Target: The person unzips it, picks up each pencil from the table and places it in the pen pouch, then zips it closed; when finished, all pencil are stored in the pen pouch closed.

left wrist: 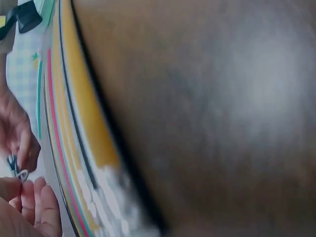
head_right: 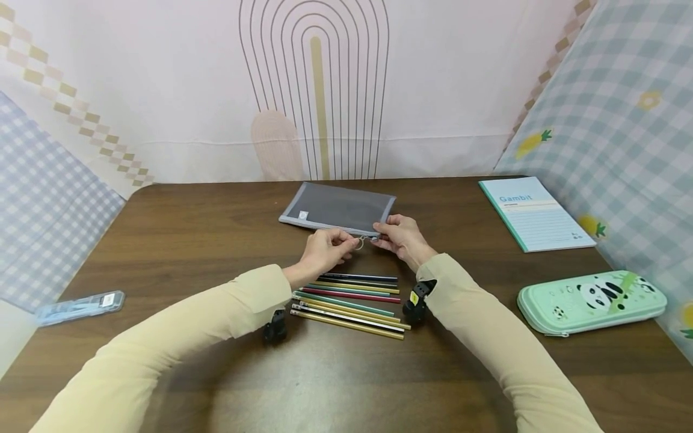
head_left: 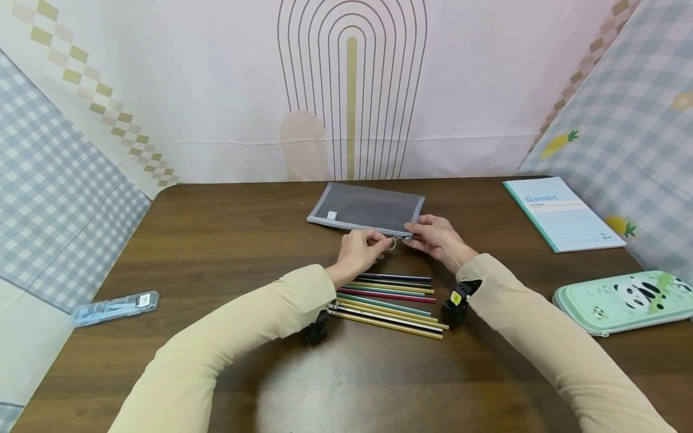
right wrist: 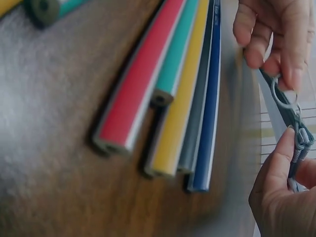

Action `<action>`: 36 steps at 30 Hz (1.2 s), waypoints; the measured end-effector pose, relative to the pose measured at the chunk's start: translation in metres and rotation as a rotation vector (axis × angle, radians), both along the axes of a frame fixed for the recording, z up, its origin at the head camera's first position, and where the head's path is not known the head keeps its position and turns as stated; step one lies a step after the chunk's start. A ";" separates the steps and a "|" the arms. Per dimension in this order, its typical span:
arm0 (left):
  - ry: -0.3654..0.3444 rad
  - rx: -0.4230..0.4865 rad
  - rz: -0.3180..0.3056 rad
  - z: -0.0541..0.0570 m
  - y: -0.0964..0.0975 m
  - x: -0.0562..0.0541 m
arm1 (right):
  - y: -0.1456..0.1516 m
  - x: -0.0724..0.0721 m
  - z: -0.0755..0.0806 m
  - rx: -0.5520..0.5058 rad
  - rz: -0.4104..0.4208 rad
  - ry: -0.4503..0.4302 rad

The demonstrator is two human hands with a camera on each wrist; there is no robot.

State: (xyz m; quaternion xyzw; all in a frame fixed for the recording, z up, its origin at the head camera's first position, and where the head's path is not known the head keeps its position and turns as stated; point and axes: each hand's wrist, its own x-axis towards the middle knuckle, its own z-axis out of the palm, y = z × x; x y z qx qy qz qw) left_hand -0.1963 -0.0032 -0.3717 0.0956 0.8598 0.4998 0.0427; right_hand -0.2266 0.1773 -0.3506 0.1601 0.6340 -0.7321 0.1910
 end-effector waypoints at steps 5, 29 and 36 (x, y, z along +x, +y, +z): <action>0.043 -0.109 0.004 0.004 -0.020 -0.008 | 0.005 -0.001 0.001 0.063 0.011 0.014; 0.120 -0.255 0.121 0.011 -0.110 -0.024 | 0.048 -0.008 0.003 0.213 0.035 0.072; 0.097 -0.259 0.113 0.013 -0.115 -0.024 | 0.054 -0.010 0.004 0.215 0.042 0.081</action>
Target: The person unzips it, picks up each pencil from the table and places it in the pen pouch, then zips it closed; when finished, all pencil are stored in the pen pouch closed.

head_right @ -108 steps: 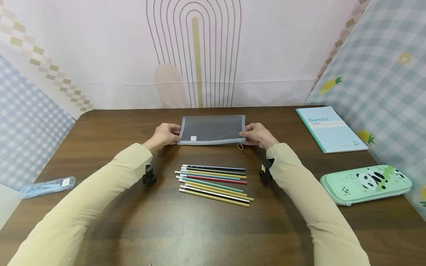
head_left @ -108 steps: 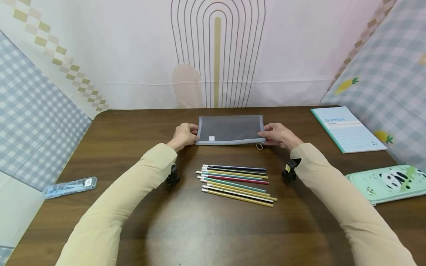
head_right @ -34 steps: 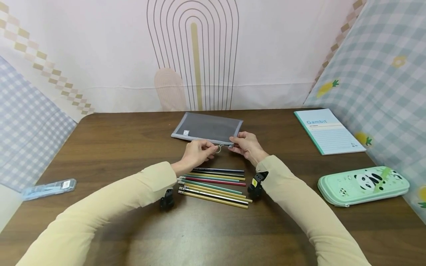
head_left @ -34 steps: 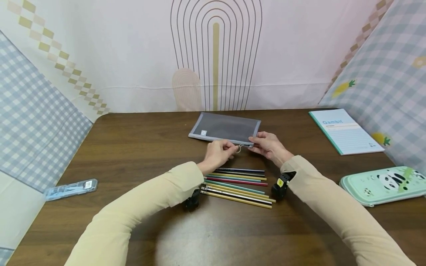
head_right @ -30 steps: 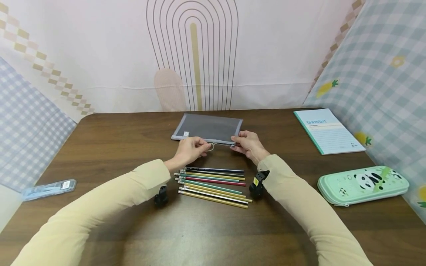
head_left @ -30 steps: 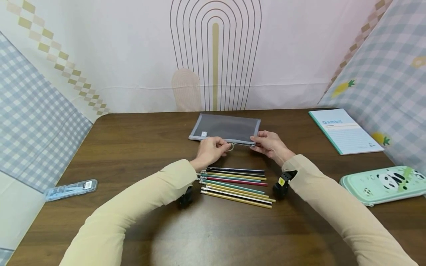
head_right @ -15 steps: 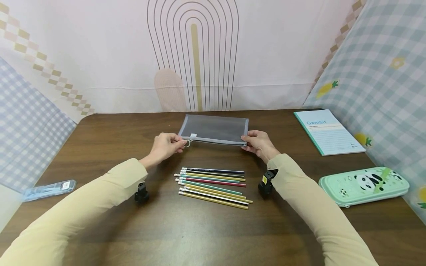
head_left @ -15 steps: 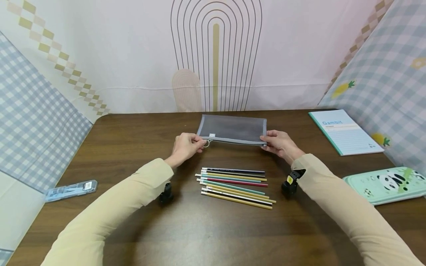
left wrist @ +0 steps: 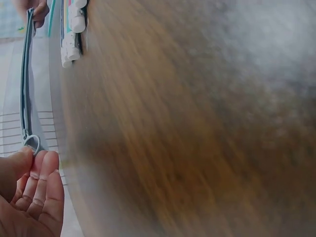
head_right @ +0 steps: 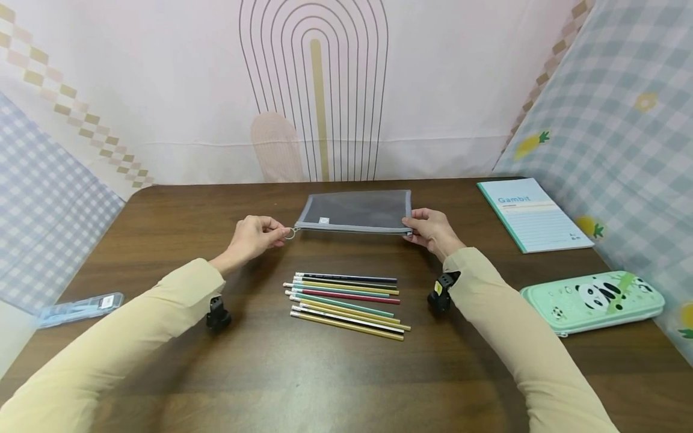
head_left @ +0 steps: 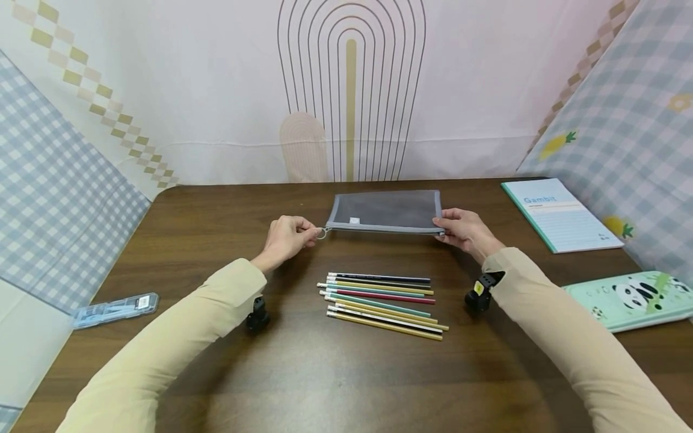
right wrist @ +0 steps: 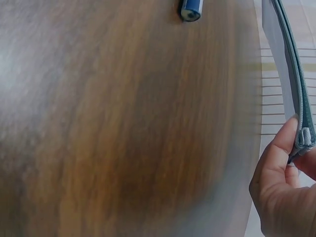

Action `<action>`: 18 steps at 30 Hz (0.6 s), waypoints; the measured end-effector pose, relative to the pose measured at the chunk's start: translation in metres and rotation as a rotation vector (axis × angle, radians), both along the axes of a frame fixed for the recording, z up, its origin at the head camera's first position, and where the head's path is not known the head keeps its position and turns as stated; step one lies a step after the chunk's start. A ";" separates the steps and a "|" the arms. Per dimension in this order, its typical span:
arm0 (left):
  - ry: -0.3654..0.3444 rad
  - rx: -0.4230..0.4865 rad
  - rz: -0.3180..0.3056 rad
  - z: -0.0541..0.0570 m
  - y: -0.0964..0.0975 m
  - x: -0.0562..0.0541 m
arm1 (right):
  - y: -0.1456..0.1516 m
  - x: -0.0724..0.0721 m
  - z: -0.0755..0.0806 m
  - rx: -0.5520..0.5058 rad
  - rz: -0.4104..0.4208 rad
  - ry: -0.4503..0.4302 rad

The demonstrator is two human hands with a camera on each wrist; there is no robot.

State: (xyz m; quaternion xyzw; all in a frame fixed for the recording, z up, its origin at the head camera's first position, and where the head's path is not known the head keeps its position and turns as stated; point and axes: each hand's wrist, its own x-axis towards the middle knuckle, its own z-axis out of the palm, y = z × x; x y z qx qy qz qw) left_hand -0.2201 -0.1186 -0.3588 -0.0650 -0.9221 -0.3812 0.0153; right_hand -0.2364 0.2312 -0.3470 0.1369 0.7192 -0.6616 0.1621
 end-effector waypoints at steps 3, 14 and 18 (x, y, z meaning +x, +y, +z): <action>-0.008 0.000 -0.008 -0.001 0.000 0.002 | 0.002 0.001 -0.001 -0.004 0.003 0.003; -0.118 0.033 -0.069 0.000 -0.003 0.001 | 0.006 0.001 -0.004 -0.019 -0.002 0.000; -0.069 -0.017 -0.072 0.003 -0.003 -0.001 | 0.009 0.000 -0.003 -0.041 -0.013 0.002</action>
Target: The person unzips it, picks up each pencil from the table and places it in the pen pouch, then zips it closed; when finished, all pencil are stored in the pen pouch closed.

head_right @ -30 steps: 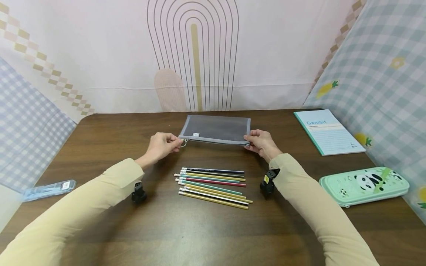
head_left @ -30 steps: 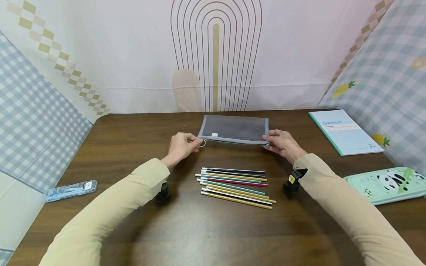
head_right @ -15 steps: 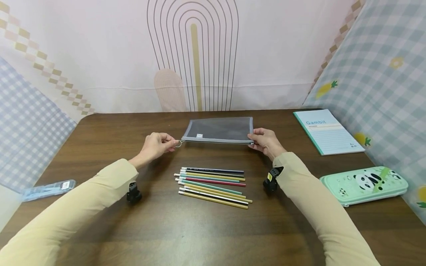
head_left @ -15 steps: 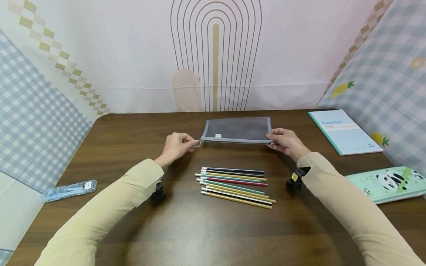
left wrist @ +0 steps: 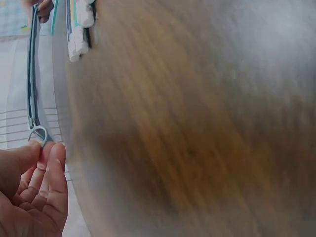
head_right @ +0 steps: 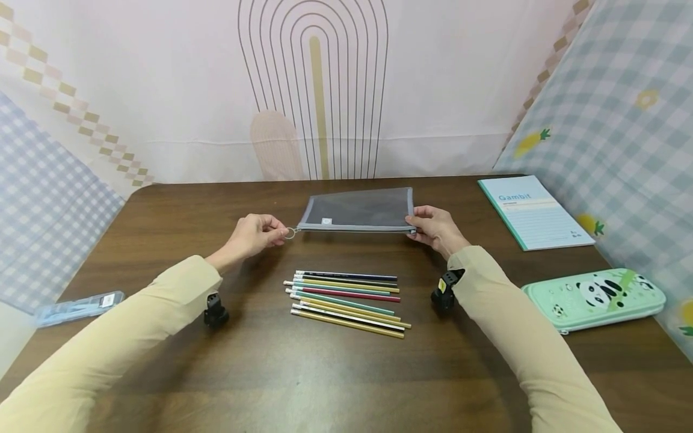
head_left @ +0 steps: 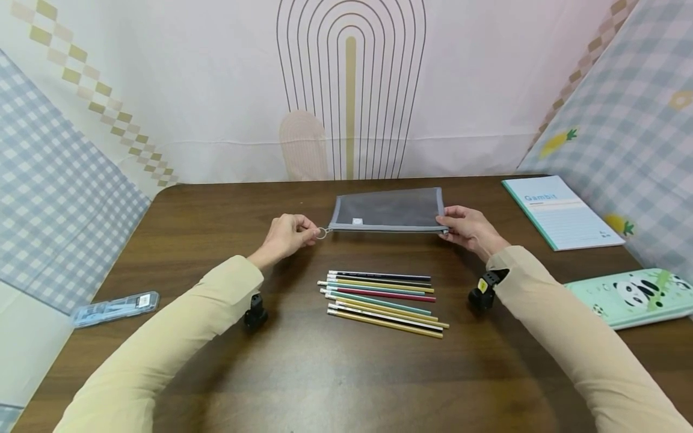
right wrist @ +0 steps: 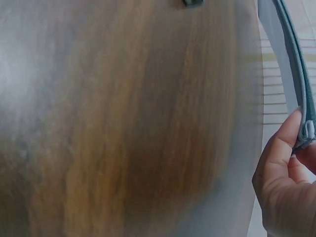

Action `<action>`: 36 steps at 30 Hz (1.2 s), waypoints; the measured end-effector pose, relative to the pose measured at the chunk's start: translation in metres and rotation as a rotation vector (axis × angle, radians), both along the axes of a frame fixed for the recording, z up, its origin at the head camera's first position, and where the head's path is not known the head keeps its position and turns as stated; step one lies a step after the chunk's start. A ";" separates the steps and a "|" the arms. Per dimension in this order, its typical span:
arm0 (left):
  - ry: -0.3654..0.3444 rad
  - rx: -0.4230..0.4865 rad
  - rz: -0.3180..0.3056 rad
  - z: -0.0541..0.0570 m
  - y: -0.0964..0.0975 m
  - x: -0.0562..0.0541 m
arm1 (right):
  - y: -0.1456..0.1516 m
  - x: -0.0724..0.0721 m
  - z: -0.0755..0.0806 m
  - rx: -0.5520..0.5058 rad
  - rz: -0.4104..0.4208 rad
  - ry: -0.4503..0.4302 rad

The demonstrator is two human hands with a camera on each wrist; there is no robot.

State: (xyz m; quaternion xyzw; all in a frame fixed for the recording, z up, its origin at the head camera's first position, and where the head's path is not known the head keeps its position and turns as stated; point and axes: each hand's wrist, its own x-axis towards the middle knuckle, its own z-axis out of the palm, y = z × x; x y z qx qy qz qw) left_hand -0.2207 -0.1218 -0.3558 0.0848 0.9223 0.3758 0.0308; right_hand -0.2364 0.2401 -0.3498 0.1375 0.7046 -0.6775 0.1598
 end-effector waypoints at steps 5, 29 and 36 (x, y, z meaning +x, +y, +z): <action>-0.057 0.050 -0.028 -0.002 0.002 -0.001 | 0.003 0.000 0.000 -0.015 -0.029 0.002; -0.512 0.635 0.066 -0.012 0.025 -0.023 | -0.008 0.004 -0.003 -0.003 0.048 0.040; -0.598 0.787 0.179 -0.010 0.027 -0.025 | -0.014 0.014 -0.003 0.101 -0.038 0.154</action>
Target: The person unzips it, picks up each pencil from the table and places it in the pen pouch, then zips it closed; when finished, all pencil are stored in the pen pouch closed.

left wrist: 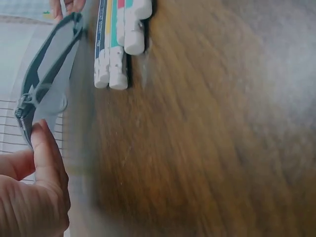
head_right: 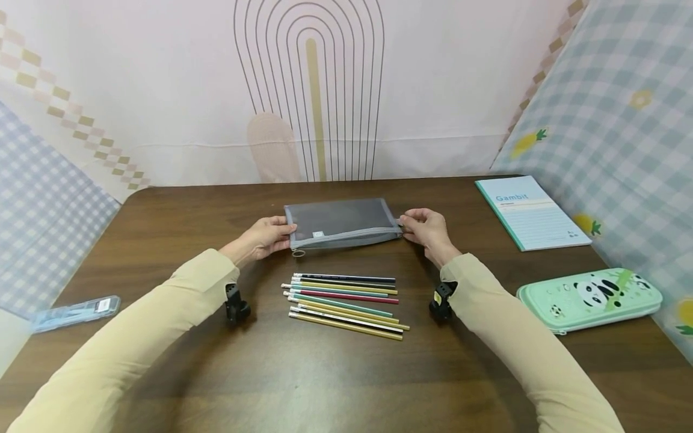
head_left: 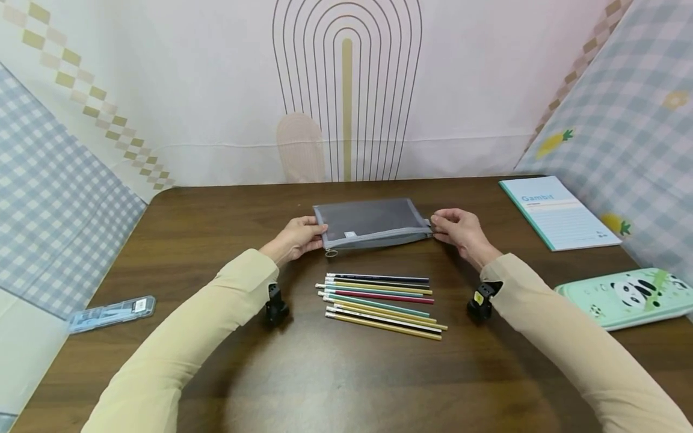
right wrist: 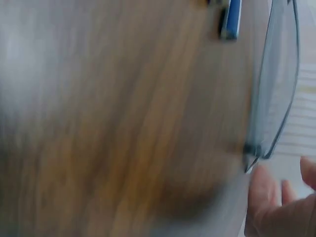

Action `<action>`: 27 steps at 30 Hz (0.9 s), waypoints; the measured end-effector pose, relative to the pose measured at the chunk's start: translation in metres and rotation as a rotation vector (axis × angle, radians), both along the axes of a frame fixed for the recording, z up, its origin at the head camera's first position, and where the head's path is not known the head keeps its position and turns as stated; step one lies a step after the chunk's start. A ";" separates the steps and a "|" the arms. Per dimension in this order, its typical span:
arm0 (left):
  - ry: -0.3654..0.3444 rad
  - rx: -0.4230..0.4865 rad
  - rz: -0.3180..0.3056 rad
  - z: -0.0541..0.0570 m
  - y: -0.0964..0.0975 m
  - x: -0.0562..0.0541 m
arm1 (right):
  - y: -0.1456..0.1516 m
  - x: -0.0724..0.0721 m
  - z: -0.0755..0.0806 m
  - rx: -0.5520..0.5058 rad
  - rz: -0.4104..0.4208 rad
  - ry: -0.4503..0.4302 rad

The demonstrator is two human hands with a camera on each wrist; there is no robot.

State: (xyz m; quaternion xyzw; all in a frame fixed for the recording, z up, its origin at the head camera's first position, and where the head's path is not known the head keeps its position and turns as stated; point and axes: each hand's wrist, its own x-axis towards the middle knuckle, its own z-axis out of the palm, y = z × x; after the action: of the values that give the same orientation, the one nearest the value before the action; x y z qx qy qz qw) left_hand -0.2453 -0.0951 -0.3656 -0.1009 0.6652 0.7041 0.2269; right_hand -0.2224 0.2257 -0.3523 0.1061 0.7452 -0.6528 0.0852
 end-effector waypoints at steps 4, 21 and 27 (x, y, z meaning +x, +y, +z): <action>-0.056 0.087 0.047 0.002 0.002 0.001 | -0.011 0.007 0.005 -0.193 -0.053 -0.019; -0.161 0.266 0.109 0.004 0.005 0.011 | -0.068 0.018 -0.005 -0.508 0.010 -0.312; -0.142 0.228 0.063 0.002 0.003 0.016 | -0.072 0.012 -0.005 -0.532 -0.051 -0.285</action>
State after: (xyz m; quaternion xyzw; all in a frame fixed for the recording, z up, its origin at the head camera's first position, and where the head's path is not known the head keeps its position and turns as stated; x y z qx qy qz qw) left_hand -0.2297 -0.0923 -0.3632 -0.1449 0.5598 0.7729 0.2612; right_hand -0.2109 0.1536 -0.3573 0.1894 0.5258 -0.8055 0.1971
